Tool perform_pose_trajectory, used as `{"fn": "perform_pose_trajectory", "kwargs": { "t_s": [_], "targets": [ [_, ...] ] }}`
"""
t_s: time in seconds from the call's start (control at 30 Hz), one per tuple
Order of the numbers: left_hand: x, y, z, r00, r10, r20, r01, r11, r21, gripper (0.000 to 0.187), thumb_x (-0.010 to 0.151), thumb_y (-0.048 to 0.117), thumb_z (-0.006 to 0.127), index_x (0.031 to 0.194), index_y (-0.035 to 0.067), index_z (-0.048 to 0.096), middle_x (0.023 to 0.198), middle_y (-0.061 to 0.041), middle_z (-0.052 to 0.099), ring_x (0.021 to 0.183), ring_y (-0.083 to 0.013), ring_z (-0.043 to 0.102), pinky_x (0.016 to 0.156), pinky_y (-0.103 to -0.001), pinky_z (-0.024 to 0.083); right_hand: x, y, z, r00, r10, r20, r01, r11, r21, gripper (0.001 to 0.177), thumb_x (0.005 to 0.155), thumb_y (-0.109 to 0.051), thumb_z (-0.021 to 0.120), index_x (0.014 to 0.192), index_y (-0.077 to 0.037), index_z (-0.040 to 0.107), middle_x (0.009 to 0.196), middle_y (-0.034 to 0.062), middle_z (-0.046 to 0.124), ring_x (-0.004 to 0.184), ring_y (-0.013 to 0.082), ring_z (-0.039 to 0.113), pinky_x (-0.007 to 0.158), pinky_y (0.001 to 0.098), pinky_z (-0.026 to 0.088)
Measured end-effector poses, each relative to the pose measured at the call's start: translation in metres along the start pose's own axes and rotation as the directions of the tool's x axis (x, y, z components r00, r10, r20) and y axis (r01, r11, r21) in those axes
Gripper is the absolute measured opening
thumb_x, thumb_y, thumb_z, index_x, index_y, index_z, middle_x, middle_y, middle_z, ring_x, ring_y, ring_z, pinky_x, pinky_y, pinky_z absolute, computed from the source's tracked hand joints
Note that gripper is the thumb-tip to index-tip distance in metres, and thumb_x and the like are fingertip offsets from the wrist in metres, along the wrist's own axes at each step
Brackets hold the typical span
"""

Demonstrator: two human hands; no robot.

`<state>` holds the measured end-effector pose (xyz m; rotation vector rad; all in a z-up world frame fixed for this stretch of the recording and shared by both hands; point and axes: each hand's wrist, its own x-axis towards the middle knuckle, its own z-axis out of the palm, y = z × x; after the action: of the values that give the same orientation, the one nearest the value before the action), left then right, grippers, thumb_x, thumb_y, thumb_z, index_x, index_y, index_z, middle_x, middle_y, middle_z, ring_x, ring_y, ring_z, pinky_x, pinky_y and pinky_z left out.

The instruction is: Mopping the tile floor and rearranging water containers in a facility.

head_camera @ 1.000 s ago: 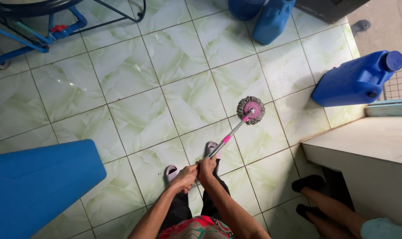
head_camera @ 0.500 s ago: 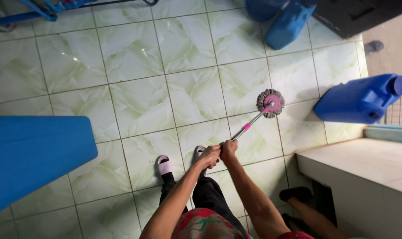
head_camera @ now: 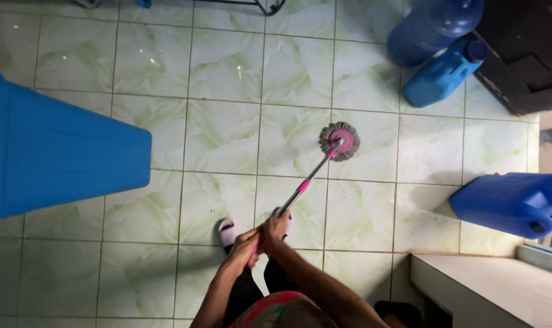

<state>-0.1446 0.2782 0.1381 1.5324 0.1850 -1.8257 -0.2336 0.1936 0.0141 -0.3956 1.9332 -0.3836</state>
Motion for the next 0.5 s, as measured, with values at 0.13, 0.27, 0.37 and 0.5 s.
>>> {"fn": "perform_pose_trajectory", "kwargs": {
  "t_s": [0.13, 0.27, 0.37, 0.5],
  "targets": [
    [0.064, -0.007, 0.047, 0.980, 0.187, 0.073, -0.180, 0.980, -0.082, 0.032, 0.109, 0.035, 0.057, 0.127, 0.010, 0.067, 0.064, 0.002, 0.053, 0.043, -0.0082, 0.042, 0.037, -0.027, 0.029, 0.099, -0.029, -0.016, 0.894, -0.447, -0.018, 0.395, 0.807, -0.439, 0.039, 0.088, -0.019, 0.054, 0.125, -0.007, 0.051, 0.094, 0.0240, 0.065, 0.086, 0.0433, 0.062, 0.080, 0.0544, 0.050],
    [0.052, 0.021, 0.097, 0.995, 0.085, 0.045, -0.082, 0.995, -0.059, 0.028, 0.106, 0.034, 0.051, 0.124, 0.019, 0.067, 0.061, 0.000, 0.053, 0.041, -0.0098, 0.043, 0.036, -0.028, 0.030, 0.084, -0.086, -0.040, 0.881, -0.472, -0.002, 0.420, 0.785, -0.455, 0.035, 0.086, -0.014, 0.052, 0.120, -0.004, 0.054, 0.091, 0.0238, 0.068, 0.085, 0.0441, 0.068, 0.078, 0.0543, 0.053],
    [0.040, 0.006, 0.089, 0.989, 0.135, 0.061, -0.130, 0.988, -0.084, 0.026, 0.103, 0.035, 0.048, 0.121, 0.029, 0.065, 0.059, -0.001, 0.051, 0.040, -0.0101, 0.040, 0.035, -0.029, 0.030, 0.063, -0.072, -0.043, 0.901, -0.430, 0.050, 0.409, 0.808, -0.424, 0.035, 0.087, -0.014, 0.052, 0.119, -0.002, 0.055, 0.088, 0.0232, 0.068, 0.083, 0.0425, 0.070, 0.074, 0.0527, 0.055],
    [0.013, -0.077, 0.032, 0.993, 0.114, 0.014, -0.111, 0.985, -0.129, 0.027, 0.103, 0.037, 0.050, 0.122, 0.027, 0.067, 0.060, 0.001, 0.053, 0.041, -0.0096, 0.043, 0.035, -0.029, 0.029, 0.092, 0.046, -0.043, 0.817, -0.542, 0.195, 0.561, 0.669, -0.487, 0.042, 0.084, -0.013, 0.058, 0.123, 0.000, 0.052, 0.084, 0.0220, 0.069, 0.079, 0.0418, 0.069, 0.073, 0.0491, 0.054]
  ]
}}
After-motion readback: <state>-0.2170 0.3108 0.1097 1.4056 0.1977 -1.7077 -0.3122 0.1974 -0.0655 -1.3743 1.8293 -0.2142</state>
